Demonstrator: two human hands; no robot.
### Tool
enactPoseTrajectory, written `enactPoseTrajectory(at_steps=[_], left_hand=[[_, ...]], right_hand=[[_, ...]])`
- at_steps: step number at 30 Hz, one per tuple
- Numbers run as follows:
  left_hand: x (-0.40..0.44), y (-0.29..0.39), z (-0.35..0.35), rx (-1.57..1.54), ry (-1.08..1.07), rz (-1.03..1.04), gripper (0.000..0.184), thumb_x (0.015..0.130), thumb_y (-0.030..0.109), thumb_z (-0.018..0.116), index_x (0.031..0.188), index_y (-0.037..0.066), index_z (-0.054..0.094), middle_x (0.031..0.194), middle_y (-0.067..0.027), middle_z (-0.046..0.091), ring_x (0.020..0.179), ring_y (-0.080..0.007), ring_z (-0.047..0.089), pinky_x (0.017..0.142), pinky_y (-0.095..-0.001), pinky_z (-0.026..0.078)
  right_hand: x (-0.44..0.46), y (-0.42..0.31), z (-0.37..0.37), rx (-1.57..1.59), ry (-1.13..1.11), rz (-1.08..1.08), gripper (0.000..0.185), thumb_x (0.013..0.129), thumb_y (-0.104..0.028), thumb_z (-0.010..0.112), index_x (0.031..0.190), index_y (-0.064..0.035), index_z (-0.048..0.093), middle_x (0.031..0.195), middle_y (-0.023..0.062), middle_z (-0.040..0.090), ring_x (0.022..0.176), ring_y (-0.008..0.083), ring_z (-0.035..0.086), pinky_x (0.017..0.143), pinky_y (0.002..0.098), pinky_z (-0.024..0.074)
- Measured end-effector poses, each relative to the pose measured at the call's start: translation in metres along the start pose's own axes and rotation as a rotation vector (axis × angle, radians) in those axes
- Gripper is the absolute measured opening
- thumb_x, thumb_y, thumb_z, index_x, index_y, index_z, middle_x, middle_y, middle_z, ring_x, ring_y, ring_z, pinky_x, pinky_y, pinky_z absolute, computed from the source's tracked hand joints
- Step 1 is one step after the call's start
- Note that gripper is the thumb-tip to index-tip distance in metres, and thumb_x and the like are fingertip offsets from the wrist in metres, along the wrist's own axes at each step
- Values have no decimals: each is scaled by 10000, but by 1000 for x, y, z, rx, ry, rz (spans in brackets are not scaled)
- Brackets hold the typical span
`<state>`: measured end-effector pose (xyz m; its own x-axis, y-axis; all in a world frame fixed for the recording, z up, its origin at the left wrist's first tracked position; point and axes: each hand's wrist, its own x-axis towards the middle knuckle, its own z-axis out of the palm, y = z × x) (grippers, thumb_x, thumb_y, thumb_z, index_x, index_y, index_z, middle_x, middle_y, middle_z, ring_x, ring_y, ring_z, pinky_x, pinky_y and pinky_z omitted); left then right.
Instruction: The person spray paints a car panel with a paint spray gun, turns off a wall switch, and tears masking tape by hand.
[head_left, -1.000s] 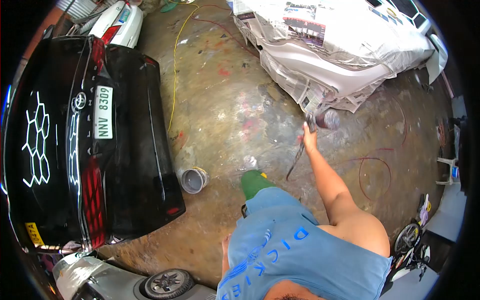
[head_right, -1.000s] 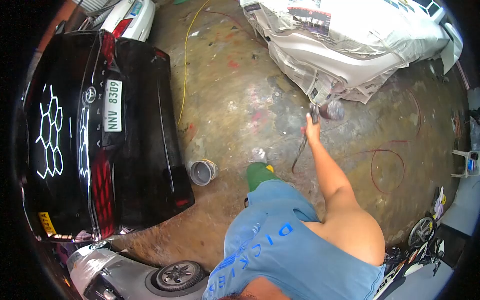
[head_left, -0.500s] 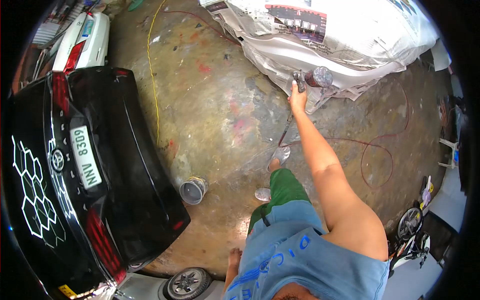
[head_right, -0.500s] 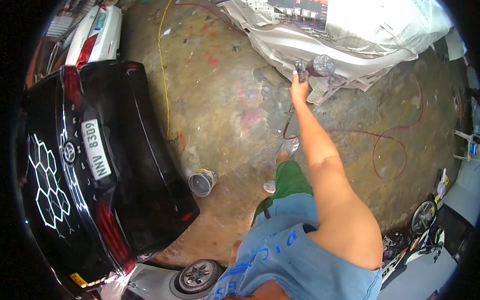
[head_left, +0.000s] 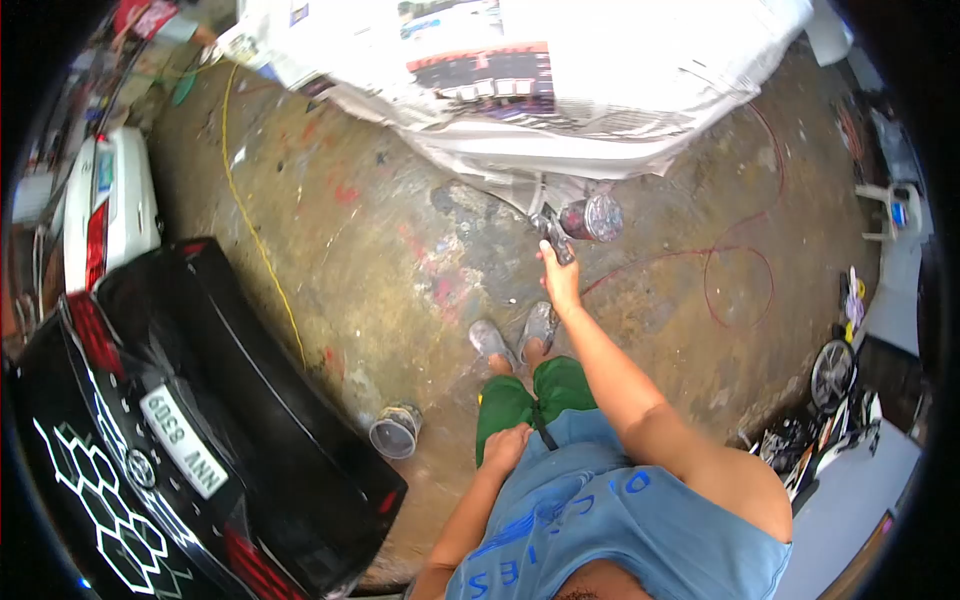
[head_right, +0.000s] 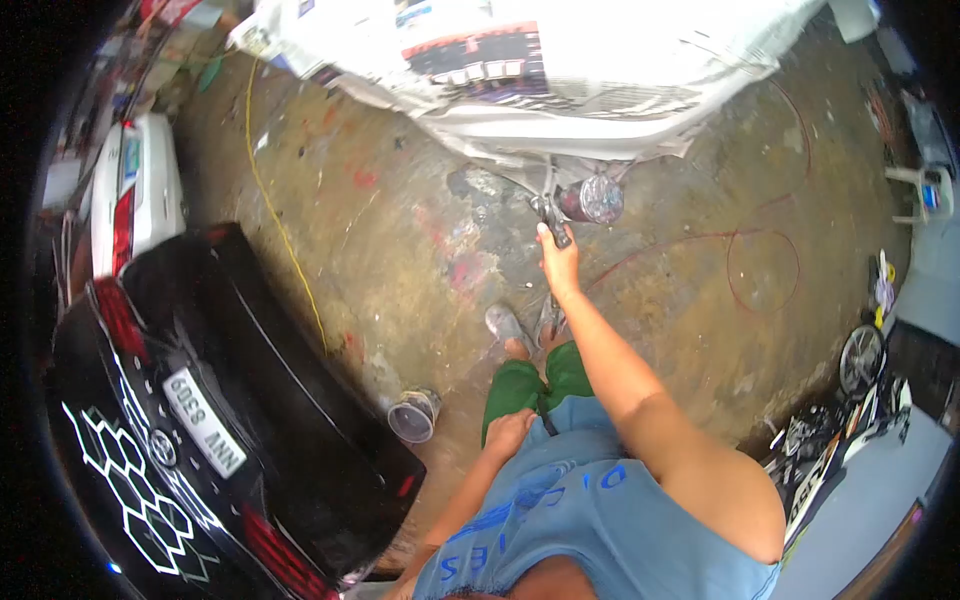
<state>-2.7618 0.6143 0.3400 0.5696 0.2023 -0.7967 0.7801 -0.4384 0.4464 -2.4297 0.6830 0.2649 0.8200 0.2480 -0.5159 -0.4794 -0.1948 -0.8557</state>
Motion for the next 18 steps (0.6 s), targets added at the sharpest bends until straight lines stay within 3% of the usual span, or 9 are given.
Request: enactPoseTrajectory(at_steps=[4, 7, 8, 11, 12, 15, 18], left_hand=[[18, 29, -45, -101, -133, 61, 338, 1054, 341, 458, 1150, 89, 660, 1048, -238, 690, 1015, -395, 662, 890, -471, 512], [22, 3, -65, -203, -448, 256, 342, 1067, 322, 447, 1151, 56, 644, 1075, -196, 683, 1040, -334, 657, 919, -422, 499], [28, -7, -67, -215, -570, 228, 319, 1066, 289, 469, 1141, 27, 637, 1081, -147, 677, 1048, -262, 638, 936, -382, 482], [54, -4, -74, -196, -660, 233, 285, 1061, 254, 495, 1163, 25, 631, 1065, -112, 687, 1017, -223, 630, 920, -361, 485], [67, 7, -77, -204, -728, 130, 265, 1061, 241, 501, 1183, 43, 629, 1045, -61, 675, 950, -154, 605, 850, -316, 490], [148, 26, -54, -398, -735, 152, 259, 1058, 243, 502, 1203, 67, 625, 1006, -14, 642, 867, -100, 562, 777, -274, 477], [276, 79, -18, -605, -489, 273, 254, 1030, 240, 544, 1219, 89, 621, 971, 30, 609, 814, -81, 526, 732, -239, 451]], right_hand=[[-2, -8, -55, -92, 159, 41, 334, 954, -390, 688, 1048, -72, 643, 839, -2, 680, 595, 96, 561, 486, 287, 457], [1, -16, -86, -75, 235, 40, 342, 955, -390, 686, 1041, -63, 636, 813, 4, 676, 568, 94, 546, 484, 288, 450], [1, -13, -96, -41, 246, -3, 357, 956, -406, 685, 1052, -66, 637, 797, 5, 670, 550, 91, 530, 483, 285, 437], [4, -11, -118, 22, 252, 11, 373, 950, -423, 691, 1056, -69, 639, 788, 5, 665, 543, 88, 520, 483, 282, 429], [12, 2, -125, 16, 269, -14, 380, 945, -430, 701, 1053, -71, 640, 764, -6, 655, 535, 87, 508, 479, 280, 420], [33, 18, -146, 47, 206, -4, 405, 934, -452, 708, 1052, -67, 671, 771, -4, 683, 547, 84, 532, 493, 286, 421], [72, 50, -171, 21, 81, -21, 404, 936, -444, 706, 1073, -64, 685, 816, 29, 711, 631, 110, 605, 577, 304, 477]])
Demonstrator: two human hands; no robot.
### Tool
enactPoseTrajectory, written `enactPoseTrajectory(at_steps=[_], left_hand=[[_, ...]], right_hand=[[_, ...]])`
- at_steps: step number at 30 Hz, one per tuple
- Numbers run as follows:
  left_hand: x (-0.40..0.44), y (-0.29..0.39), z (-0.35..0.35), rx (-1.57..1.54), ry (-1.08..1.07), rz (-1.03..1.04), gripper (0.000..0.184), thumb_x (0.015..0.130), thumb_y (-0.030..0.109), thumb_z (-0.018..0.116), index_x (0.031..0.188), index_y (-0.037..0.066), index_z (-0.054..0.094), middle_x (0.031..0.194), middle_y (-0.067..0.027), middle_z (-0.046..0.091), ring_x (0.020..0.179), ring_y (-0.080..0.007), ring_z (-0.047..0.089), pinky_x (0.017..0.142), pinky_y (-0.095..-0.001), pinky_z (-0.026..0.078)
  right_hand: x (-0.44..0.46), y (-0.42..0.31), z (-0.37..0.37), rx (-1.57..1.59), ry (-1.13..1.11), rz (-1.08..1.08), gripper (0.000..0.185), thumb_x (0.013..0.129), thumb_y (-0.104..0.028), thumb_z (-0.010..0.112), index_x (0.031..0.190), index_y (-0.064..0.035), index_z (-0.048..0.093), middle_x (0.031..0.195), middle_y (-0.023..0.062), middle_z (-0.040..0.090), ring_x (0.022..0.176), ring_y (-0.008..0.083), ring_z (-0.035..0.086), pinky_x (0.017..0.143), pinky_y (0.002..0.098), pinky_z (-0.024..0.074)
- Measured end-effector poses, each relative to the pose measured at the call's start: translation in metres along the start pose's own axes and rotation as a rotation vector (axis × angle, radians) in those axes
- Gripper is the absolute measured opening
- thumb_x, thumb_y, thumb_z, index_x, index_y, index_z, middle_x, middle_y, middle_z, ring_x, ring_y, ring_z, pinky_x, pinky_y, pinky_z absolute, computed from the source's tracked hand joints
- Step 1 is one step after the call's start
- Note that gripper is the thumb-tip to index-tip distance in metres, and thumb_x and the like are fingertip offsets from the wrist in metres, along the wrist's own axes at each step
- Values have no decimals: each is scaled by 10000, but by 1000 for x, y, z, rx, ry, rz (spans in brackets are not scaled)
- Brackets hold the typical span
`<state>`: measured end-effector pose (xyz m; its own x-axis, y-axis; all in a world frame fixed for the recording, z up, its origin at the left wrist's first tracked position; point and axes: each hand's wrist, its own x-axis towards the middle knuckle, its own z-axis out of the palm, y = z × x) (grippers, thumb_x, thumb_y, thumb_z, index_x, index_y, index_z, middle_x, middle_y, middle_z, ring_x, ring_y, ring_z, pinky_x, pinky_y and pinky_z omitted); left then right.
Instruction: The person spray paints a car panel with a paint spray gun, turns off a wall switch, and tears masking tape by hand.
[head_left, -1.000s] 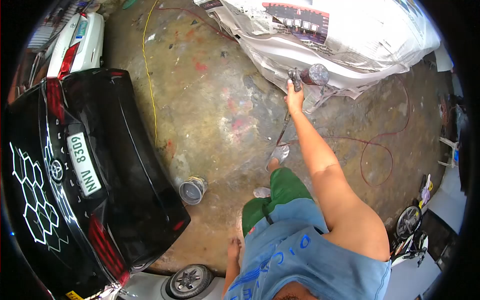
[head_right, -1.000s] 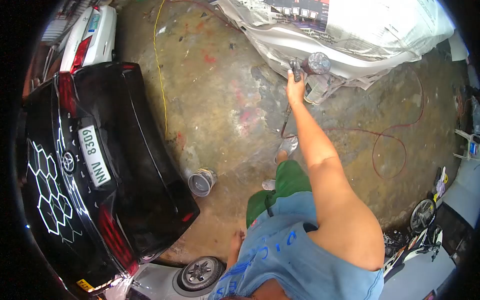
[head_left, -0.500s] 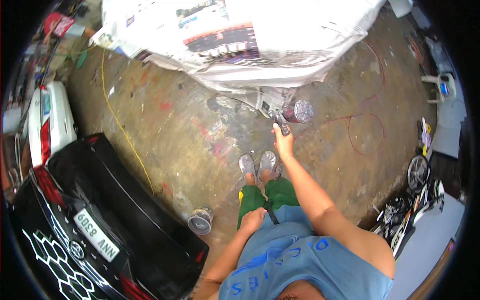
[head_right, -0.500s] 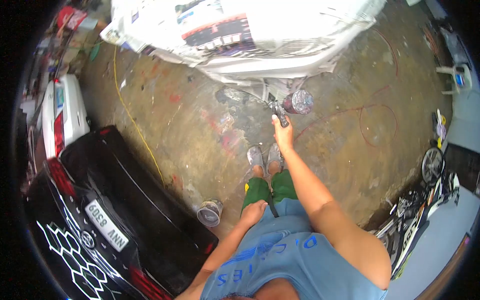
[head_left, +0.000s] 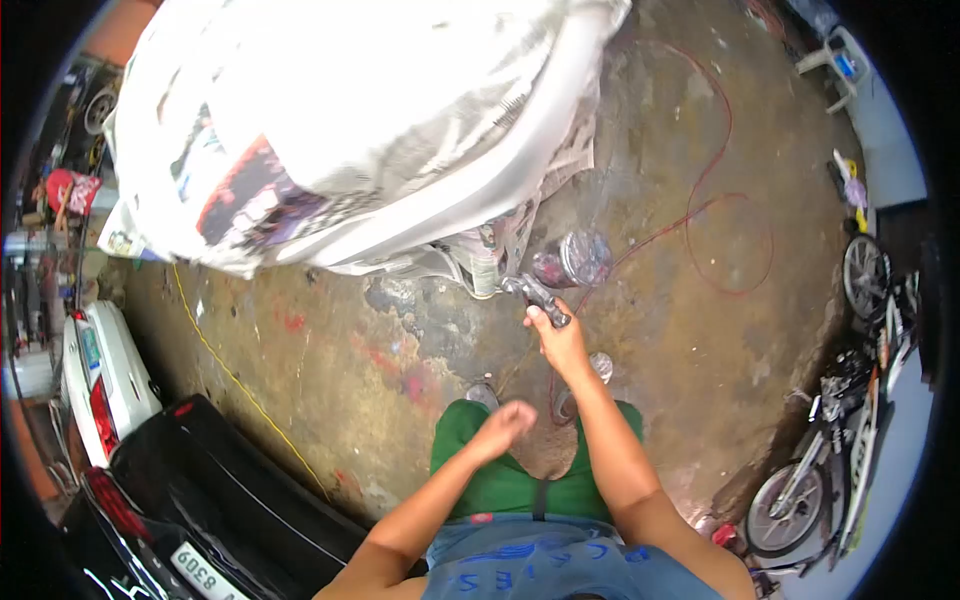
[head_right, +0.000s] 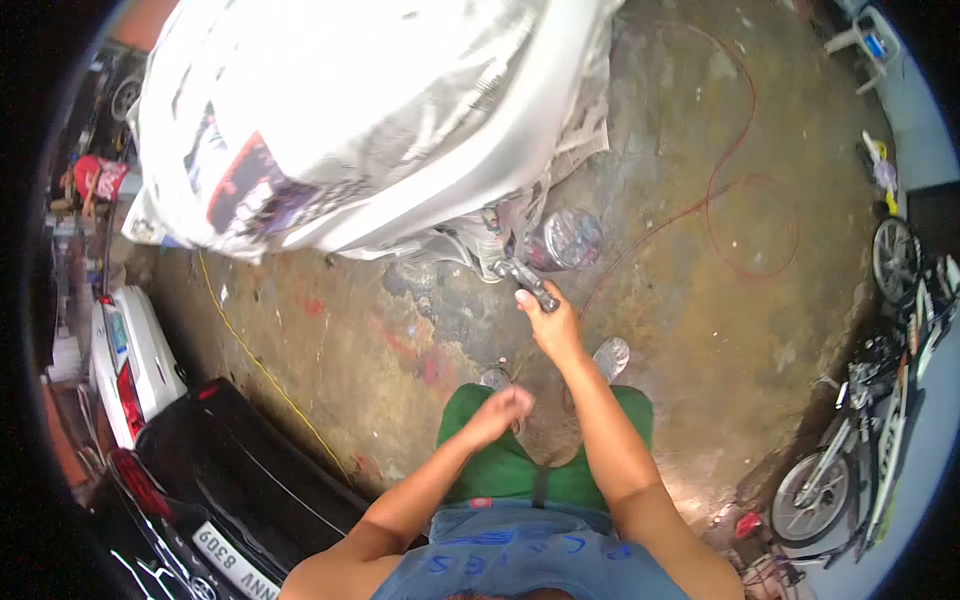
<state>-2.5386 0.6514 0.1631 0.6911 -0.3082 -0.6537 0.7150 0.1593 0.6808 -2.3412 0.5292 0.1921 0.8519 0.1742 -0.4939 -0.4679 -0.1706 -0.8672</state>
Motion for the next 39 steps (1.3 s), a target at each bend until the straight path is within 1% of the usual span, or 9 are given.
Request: enactPoseTrajectory(at_steps=[3, 4, 6, 11, 17, 26, 32, 35, 39], left_hand=[[124, 31, 1, -179, 71, 186, 249, 1033, 238, 571, 1164, 39, 643, 1008, 6, 658, 874, -107, 578, 815, -269, 476], [153, 22, -8, -186, -39, 185, 245, 1030, 236, 580, 1156, 37, 648, 1022, -5, 669, 892, -117, 596, 824, -278, 485], [206, 5, -28, -185, -264, 193, 239, 1023, 232, 599, 1140, 32, 656, 1050, -27, 690, 929, -136, 630, 841, -297, 504], [292, -40, -35, -366, -390, 295, 211, 1017, 197, 624, 1149, 36, 659, 1096, -56, 701, 1017, -167, 665, 893, -342, 530], [371, -115, -45, -451, -576, 188, 230, 1032, 190, 597, 1206, 45, 633, 1119, -61, 693, 1017, -171, 671, 898, -341, 540], [395, -213, -40, -469, -365, -149, 234, 1058, 187, 539, 1259, 80, 590, 1199, -75, 681, 1105, -179, 663, 974, -351, 527], [400, -226, -63, -359, -341, -144, 114, 1051, 196, 563, 1125, 115, 595, 1140, -30, 685, 1055, -144, 662, 955, -329, 518], [390, -215, -63, -319, -278, -145, 75, 1049, 218, 569, 1061, 147, 589, 993, 29, 647, 924, -89, 620, 877, -290, 519], [384, -210, -63, -301, -252, -138, 80, 1045, 223, 576, 1069, 148, 591, 1003, 27, 650, 930, -87, 619, 884, -296, 516]], right_hand=[[34, 30, -15, -22, -5, -137, 418, 936, -432, 707, 1110, -53, 680, 843, 56, 719, 744, 149, 653, 691, 326, 516], [42, 35, -23, -9, -36, -122, 446, 931, -427, 717, 1157, -45, 674, 855, 75, 711, 823, 163, 652, 773, 338, 518], [61, 56, -33, 25, -36, -157, 468, 926, -432, 724, 1176, -40, 671, 856, 76, 705, 806, 153, 633, 762, 329, 513], [101, 93, -63, 122, -76, -200, 518, 908, -445, 750, 1202, -27, 664, 875, 62, 695, 801, 133, 608, 751, 312, 508], [141, 192, -77, 142, 170, -116, 485, 907, -446, 742, 1141, -26, 679, 799, 32, 666, 742, 122, 588, 683, 294, 489], [172, 324, -78, -21, 346, 230, 479, 914, -475, 707, 1109, -38, 686, 752, 69, 666, 557, 158, 585, 527, 332, 476], [181, 350, -64, 31, 442, 265, 487, 906, -463, 709, 1150, -42, 683, 779, 82, 690, 555, 166, 605, 508, 329, 478], [182, 354, -56, 44, 448, 230, 487, 901, -452, 715, 1158, -40, 682, 792, 85, 702, 552, 175, 609, 517, 337, 480], [182, 355, -47, -7, 455, 196, 480, 900, -434, 715, 1167, -36, 681, 809, 93, 713, 589, 190, 629, 572, 358, 499]])
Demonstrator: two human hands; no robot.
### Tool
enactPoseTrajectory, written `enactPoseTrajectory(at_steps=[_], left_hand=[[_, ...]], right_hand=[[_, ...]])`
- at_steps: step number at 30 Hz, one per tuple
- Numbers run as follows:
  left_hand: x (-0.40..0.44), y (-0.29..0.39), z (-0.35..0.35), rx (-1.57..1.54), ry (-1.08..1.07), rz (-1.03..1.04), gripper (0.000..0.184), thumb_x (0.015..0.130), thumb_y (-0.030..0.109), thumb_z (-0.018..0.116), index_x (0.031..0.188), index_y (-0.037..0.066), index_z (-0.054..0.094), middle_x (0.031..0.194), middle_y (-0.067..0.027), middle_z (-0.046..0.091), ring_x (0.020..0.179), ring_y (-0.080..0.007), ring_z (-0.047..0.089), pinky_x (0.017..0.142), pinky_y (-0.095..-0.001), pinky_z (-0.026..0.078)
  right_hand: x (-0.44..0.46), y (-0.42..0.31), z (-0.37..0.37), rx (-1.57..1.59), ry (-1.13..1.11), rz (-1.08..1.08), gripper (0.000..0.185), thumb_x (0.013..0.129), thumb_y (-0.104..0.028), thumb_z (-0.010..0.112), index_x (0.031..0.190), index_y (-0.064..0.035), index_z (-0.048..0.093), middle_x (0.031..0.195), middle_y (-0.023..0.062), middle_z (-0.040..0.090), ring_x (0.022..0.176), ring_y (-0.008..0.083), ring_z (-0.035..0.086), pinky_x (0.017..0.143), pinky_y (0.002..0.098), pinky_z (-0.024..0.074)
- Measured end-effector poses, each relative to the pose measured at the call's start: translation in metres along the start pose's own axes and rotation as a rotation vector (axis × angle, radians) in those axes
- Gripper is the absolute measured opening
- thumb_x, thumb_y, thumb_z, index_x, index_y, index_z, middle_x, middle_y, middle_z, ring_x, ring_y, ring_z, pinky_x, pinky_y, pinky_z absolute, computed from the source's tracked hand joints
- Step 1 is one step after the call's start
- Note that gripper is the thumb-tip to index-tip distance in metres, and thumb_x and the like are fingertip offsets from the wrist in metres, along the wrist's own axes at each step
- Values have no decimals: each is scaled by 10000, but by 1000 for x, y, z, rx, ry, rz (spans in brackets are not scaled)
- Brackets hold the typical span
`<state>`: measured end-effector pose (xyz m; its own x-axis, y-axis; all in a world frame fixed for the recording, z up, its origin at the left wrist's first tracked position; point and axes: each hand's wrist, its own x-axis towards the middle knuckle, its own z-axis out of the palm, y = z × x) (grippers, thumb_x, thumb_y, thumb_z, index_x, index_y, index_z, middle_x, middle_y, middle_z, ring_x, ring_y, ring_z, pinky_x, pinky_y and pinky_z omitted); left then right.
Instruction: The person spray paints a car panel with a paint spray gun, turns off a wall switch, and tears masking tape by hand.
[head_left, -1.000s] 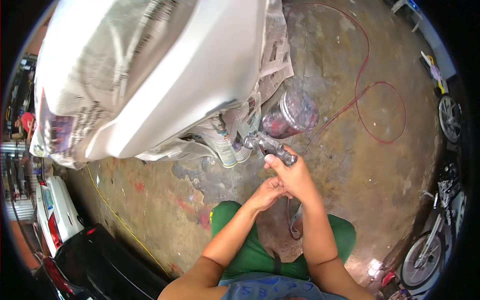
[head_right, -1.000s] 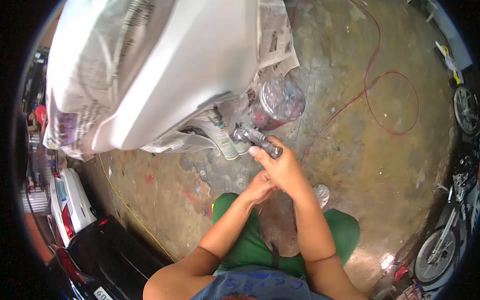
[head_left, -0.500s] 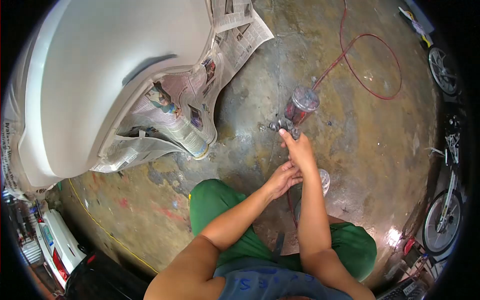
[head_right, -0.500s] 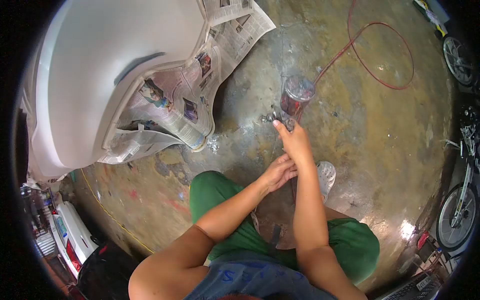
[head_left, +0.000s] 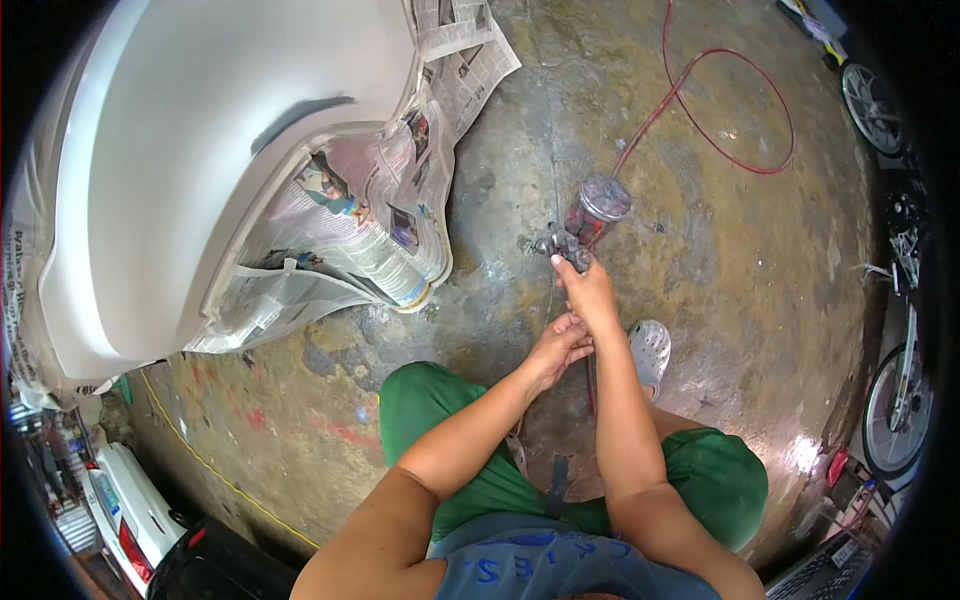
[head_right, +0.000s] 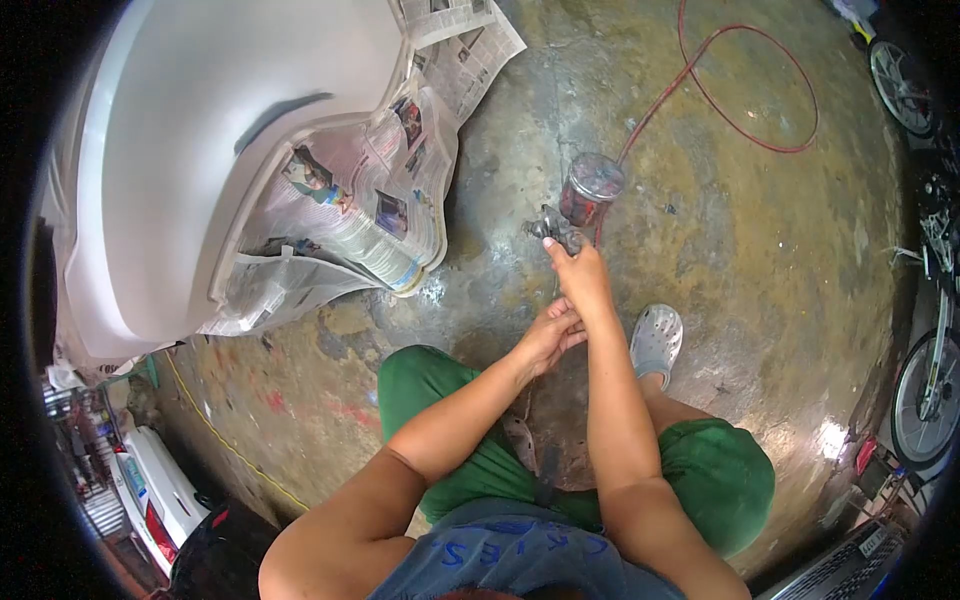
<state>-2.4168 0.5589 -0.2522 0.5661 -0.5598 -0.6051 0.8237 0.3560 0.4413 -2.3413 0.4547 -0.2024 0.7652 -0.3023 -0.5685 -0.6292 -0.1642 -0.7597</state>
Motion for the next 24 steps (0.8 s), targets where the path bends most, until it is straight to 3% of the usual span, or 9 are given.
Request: enactPoseTrajectory(at_steps=[5, 8, 11, 14, 24], left_hand=[[-4, 1, -6, 24, 32, 6, 76, 1041, 195, 562, 1075, 134, 592, 1015, 15, 657, 938, -104, 626, 906, -311, 518], [-6, 2, -14, -39, -34, 31, 160, 1049, 172, 537, 1176, 90, 590, 1134, -50, 695, 1066, -153, 663, 976, -345, 515], [-16, 10, -3, -27, 9, 47, 95, 1052, 171, 523, 1069, 109, 593, 1044, -23, 675, 988, -130, 644, 935, -335, 519], [-14, 7, -10, 14, 35, 54, 109, 1060, 178, 516, 1070, 106, 597, 1053, -30, 678, 995, -133, 646, 940, -339, 520], [-14, 9, -7, 48, 101, 61, 141, 1069, 177, 496, 1111, 102, 608, 1049, -23, 686, 985, -137, 648, 935, -337, 521]], right_hand=[[1, 6, 10, -10, -8, -64, 496, 900, -441, 705, 1170, -26, 675, 810, 109, 717, 736, 241, 688, 712, 385, 528], [3, 13, 16, -20, 26, -140, 425, 909, -419, 725, 1112, -50, 672, 752, 40, 671, 495, 124, 545, 461, 305, 449], [5, 16, 20, -36, 15, -139, 522, 913, -433, 681, 1227, -18, 654, 1031, 235, 729, 1021, 386, 700, 877, 424, 522], [6, 16, 25, -35, -5, -118, 557, 916, -436, 679, 1262, -1, 634, 1123, 280, 701, 1114, 418, 667, 928, 436, 507], [6, 12, 31, -180, -44, -166, 651, 919, -490, 664, 1339, 1, 588, 1122, 301, 693, 1113, 433, 664, 947, 458, 502]])
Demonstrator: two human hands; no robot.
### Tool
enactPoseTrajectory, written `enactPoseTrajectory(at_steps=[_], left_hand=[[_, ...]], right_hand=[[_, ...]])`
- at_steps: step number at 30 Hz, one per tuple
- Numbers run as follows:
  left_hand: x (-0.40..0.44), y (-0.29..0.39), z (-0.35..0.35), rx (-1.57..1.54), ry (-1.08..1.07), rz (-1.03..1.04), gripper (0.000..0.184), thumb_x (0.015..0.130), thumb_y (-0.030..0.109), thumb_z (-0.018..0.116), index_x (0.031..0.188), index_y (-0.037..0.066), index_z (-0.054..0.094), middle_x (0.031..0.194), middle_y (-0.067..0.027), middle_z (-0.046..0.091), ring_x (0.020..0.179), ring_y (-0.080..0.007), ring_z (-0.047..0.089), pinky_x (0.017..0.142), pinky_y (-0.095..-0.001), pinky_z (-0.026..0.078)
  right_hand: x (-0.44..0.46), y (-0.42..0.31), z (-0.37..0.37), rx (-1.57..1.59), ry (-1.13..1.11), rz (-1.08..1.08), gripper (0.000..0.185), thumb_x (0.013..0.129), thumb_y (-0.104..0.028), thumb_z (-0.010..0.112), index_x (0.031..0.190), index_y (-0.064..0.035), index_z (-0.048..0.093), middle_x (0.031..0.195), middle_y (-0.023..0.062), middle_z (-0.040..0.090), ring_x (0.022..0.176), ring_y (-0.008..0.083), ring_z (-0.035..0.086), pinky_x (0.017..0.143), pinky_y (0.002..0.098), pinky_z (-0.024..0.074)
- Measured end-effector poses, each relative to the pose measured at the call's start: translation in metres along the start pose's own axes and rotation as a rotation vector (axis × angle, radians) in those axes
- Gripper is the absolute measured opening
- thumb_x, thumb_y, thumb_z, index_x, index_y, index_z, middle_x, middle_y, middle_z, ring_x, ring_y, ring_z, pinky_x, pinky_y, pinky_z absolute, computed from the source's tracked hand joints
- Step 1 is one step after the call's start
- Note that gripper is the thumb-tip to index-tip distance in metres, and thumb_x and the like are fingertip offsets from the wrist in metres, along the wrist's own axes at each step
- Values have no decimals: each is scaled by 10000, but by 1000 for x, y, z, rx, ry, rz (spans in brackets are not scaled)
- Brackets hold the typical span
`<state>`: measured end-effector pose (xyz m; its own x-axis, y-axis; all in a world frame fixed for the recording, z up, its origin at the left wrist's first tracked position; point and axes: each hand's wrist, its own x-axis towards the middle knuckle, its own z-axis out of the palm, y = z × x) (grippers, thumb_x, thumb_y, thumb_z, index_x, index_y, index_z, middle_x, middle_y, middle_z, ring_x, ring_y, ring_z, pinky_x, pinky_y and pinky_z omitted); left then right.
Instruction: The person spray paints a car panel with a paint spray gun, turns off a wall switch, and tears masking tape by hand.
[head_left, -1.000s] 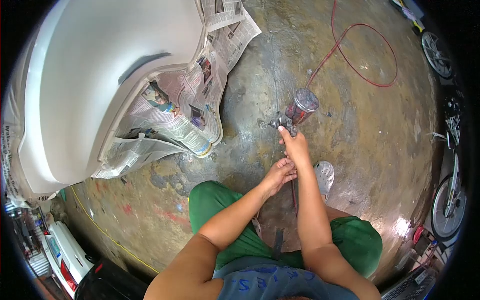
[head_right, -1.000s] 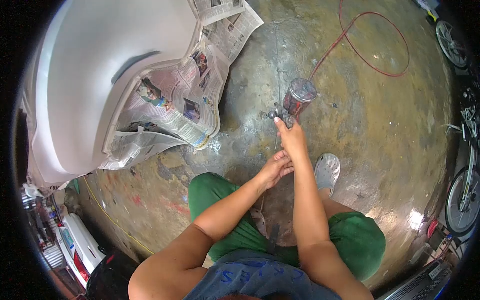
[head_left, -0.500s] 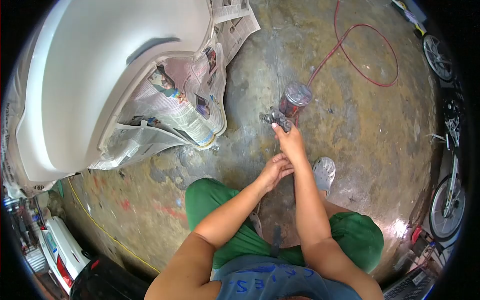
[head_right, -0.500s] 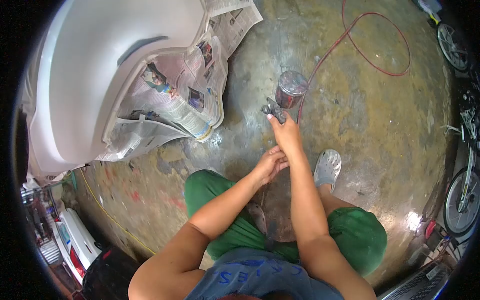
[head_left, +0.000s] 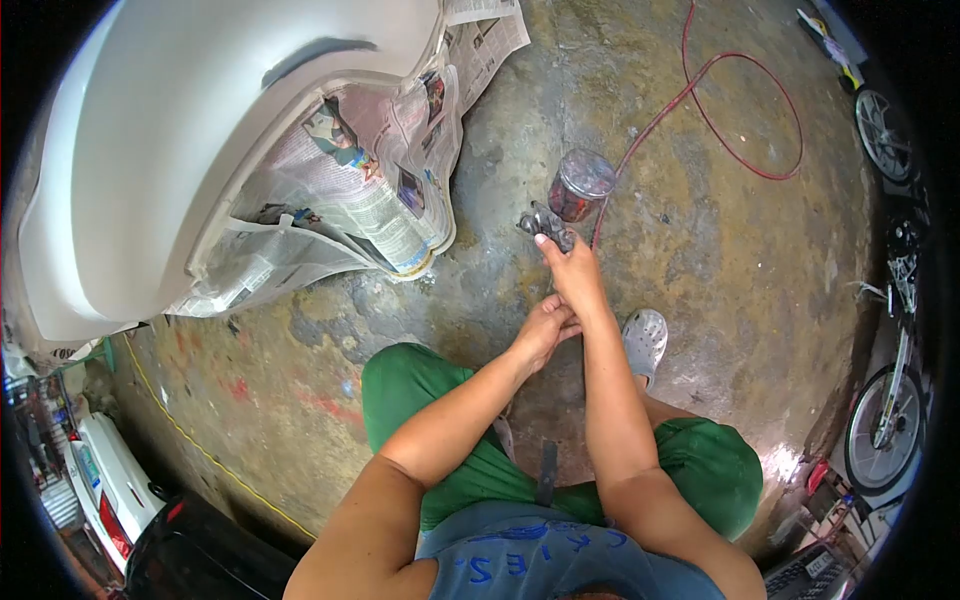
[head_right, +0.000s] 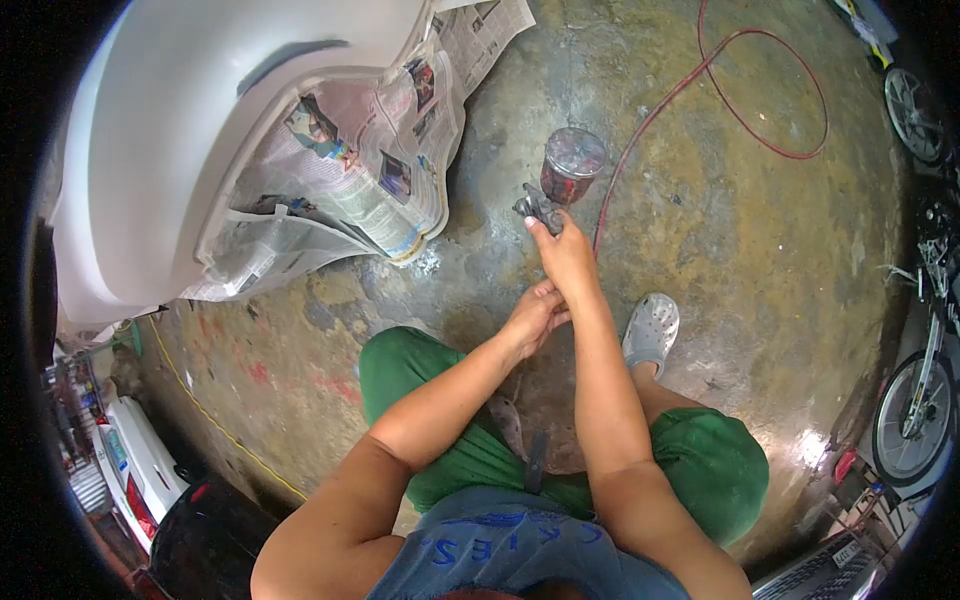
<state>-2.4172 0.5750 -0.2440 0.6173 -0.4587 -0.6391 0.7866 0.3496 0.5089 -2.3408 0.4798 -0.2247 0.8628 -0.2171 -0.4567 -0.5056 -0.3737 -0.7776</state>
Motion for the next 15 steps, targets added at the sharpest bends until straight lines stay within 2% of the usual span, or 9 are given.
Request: enactPoseTrajectory(at_steps=[8, 15], left_hand=[[2, 4, -3, 16, 16, -11, 181, 1058, 184, 522, 1173, 113, 642, 1126, -21, 702, 1046, -130, 652, 955, -318, 508], [0, 7, -3, 10, 26, 0, 150, 1041, 159, 549, 1144, 114, 648, 1110, -7, 703, 1024, -108, 654, 938, -310, 510]], right_hand=[[-5, -14, 0, -79, 63, 3, 685, 927, -487, 653, 1387, 9, 545, 1140, 311, 684, 1127, 451, 648, 951, 471, 499], [-12, -26, -3, -55, 78, -12, 685, 927, -485, 653, 1391, 5, 539, 1114, 313, 687, 1120, 451, 649, 939, 475, 502]])
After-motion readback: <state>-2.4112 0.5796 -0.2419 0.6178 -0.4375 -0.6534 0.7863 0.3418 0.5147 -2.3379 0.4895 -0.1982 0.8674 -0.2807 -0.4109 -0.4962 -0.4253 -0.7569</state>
